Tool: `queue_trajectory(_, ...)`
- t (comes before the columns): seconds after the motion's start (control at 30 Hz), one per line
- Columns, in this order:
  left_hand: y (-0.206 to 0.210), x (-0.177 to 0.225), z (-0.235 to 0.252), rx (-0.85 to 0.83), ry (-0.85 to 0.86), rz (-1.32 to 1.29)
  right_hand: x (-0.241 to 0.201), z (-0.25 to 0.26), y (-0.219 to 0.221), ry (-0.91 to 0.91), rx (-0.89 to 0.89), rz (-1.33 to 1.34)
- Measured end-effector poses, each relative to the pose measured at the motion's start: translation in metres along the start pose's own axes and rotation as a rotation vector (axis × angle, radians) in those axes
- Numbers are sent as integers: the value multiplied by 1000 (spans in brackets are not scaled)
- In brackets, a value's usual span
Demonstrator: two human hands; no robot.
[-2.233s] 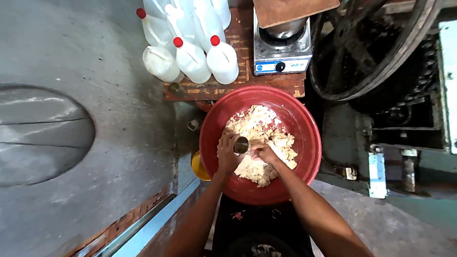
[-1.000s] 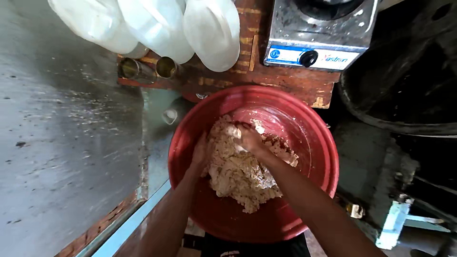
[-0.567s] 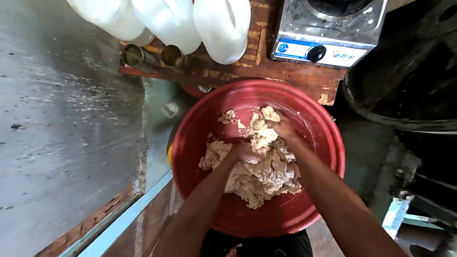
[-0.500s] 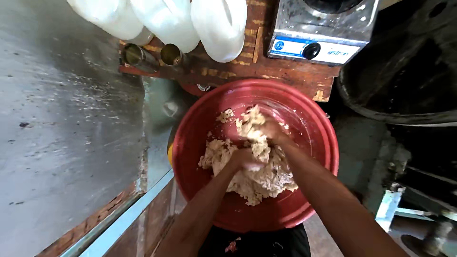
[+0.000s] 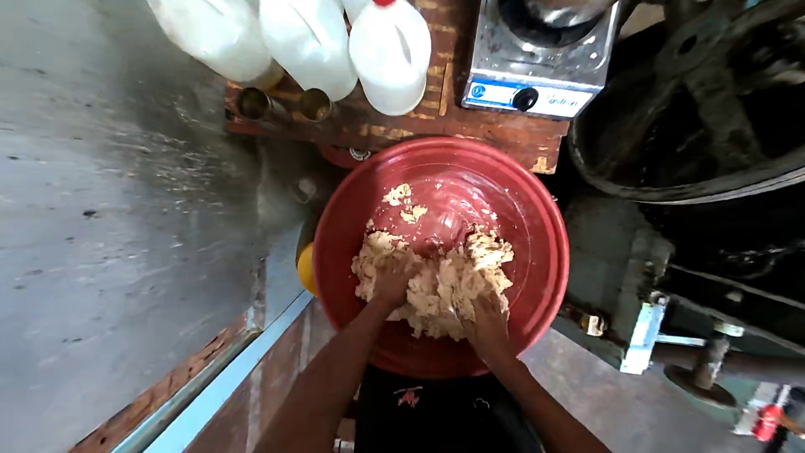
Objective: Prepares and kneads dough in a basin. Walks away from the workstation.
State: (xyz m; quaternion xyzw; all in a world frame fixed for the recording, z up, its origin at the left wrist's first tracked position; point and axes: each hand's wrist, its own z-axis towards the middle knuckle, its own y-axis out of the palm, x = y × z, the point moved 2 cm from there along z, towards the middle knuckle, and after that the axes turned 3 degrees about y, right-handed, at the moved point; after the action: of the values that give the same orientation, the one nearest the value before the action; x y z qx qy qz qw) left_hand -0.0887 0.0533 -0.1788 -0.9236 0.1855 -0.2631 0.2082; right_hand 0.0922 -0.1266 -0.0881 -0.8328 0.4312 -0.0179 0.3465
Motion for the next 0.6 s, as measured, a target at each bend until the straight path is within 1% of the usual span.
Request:
queue_trajectory(0.07,-14,3,47,-21,-31,-1,7,20,26,77,-6,12)
queue_trajectory(0.13,-22,6,85,24,-76,-48,-5,63,37,214,-87,-10)
queue_trajectory(0.2,-24,-3,113,116,-182,-161,-22,118,32,240,-83,21)
queue_trajectory(0.23,-20,-7,121,188,-252,-244,-30,143,23,237,-79,8)
queue_trajectory(0.3,-12,-7,120,314,-356,-399,-40,186,4,194,-55,-81)
queue_trajectory(0.33,-12,-1,112,303,-377,-412,-40,203,-4,153,-48,-134)
queue_trajectory(0.4,-13,21,78,213,-365,-344,-43,236,-24,86,-73,-270)
queue_trajectory(0.47,1,43,34,173,-317,-280,-53,258,-39,64,-128,-288)
queue_trajectory(0.5,10,55,10,125,-312,-269,-60,260,-42,86,-134,-247)
queue_trajectory(0.53,17,64,-9,114,-308,-245,-67,259,-46,118,-136,-223)
queue_trajectory(0.6,25,67,-44,124,-313,-158,-77,248,-51,147,-155,-201)
